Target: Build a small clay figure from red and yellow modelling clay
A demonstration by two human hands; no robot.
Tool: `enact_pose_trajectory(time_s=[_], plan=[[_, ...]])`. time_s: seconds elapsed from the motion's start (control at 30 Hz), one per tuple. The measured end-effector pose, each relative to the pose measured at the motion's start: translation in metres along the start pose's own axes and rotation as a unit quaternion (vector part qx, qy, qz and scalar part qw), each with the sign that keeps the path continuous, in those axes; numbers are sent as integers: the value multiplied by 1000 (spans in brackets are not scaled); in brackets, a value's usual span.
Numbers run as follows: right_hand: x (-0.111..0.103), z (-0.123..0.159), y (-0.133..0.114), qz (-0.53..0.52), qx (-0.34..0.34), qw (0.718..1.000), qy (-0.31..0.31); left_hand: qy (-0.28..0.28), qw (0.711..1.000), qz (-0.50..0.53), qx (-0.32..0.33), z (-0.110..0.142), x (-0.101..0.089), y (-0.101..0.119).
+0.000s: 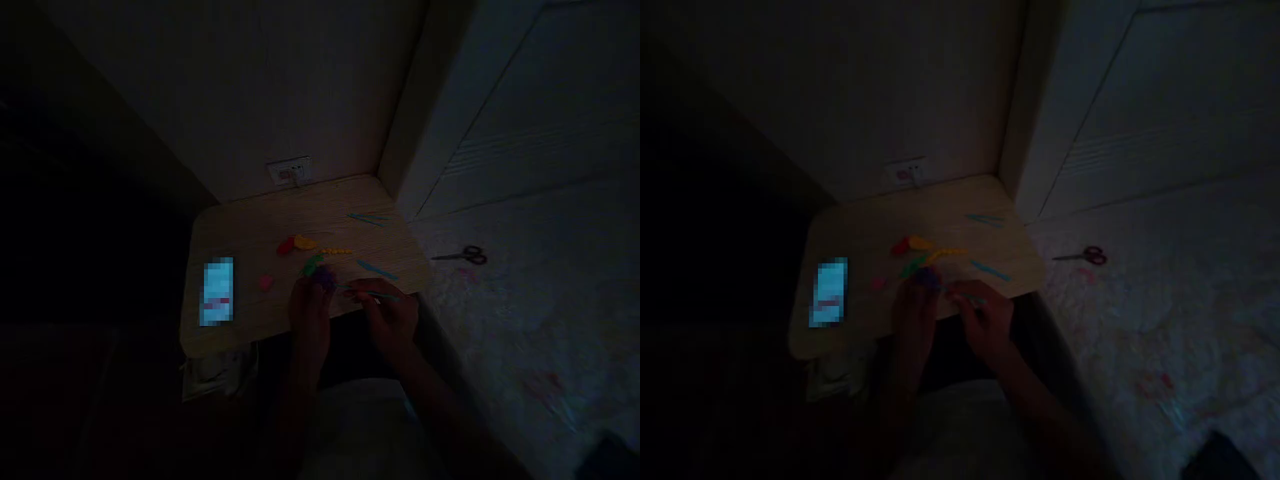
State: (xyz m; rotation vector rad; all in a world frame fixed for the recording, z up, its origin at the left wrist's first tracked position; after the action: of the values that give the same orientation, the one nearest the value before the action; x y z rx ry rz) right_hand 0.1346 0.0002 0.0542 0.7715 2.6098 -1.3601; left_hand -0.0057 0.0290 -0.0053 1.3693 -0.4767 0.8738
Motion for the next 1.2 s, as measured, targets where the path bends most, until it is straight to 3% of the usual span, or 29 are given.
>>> enact_pose_trajectory(time_s=[0.3, 0.5, 0.73, 0.9, 1.2], plan=[[3, -3, 4, 1, 8, 1000, -24, 24, 1000, -10, 14, 3, 2, -1], [-2, 0, 9, -13, 58, 998, 13, 3, 1000, -21, 7, 3, 2, -1], [3, -6, 3, 14, 3, 999, -40, -21, 999, -15, -31, 5, 6, 0], [6, -7, 3, 23, -11, 998, -52, -3, 999, -6, -35, 2, 2, -1], [2, -7, 9, 20, 23, 999, -30, 8, 999, 8, -30, -3, -5, -5]])
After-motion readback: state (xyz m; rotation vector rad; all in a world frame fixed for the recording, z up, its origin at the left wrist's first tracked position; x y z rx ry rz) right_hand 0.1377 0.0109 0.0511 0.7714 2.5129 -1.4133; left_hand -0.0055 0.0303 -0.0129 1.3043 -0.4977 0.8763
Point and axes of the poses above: each hand's wrist, its own z-axis away from the middle knuckle, its own x-axis out of the palm, y = z × x, the point moved 3 cm from there along -z, towards the middle knuckle, and after that the axes turned 8 degrees about z, right-handed, at the moved point
